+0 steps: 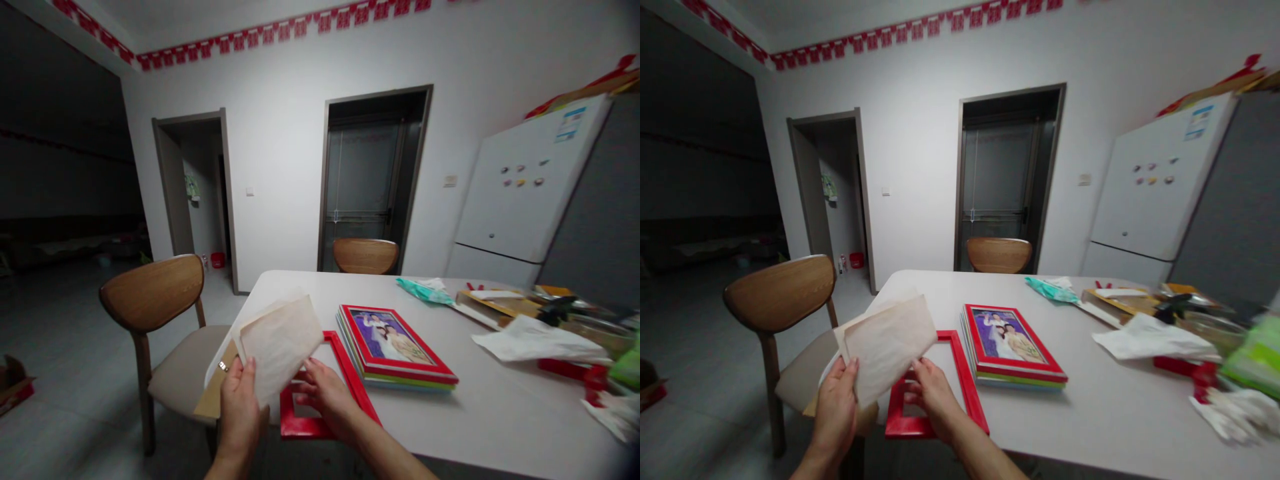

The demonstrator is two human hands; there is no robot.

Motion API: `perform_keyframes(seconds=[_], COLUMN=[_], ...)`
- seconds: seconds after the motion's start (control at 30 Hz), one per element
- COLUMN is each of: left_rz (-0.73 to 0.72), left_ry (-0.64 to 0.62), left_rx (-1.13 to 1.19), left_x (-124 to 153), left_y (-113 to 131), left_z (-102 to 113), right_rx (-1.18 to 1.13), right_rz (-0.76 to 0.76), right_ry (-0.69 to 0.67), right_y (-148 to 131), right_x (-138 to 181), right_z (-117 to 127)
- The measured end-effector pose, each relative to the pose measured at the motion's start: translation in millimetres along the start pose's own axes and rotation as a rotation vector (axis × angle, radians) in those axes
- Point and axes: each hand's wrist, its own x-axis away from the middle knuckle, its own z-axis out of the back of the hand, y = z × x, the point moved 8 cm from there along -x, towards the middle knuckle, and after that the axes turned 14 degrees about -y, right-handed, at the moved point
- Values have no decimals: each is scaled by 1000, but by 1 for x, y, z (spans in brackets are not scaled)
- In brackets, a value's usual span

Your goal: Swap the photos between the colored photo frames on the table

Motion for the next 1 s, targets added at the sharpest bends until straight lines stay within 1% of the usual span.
perform_keyframes(seconds=[0.03,0.1,0.13,0.2,0.3,0.4,0.5,0.6,0.7,0.83,0.9,1.0], left_rz=[24,78,95,115,122,106,47,-18,-26,27,41,58], left_ry=[-44,-141,-185,-247,-256,-285,-374,-435,-475,-500,-508,-539], left_rx=[83,172,186,160,-38,-398,-738,-929,-1013,-1056,-1074,-1106], left_x=[3,9,12,14,14,16,23,29,31,32,32,32], left_y=[-10,-28,-35,-43,-46,-42,-39,-38,-40,-43,-43,-44], left_z=[-11,-31,-37,-43,-37,-36,-47,-56,-59,-61,-61,-64], right_rx=[-56,-104,-99,-51,98,298,476,604,638,714,772,849], right_rz=[61,181,215,211,119,97,115,119,56,-85,-107,-101], right_ry=[31,134,185,246,298,359,408,404,371,272,260,280], right_y=[-6,-22,-29,-39,-44,-47,-53,-62,-67,-57,-50,-43], right_x=[0,3,4,5,4,4,4,3,0,-12,-17,-24], right_z=[4,20,30,50,77,92,94,93,97,96,94,92])
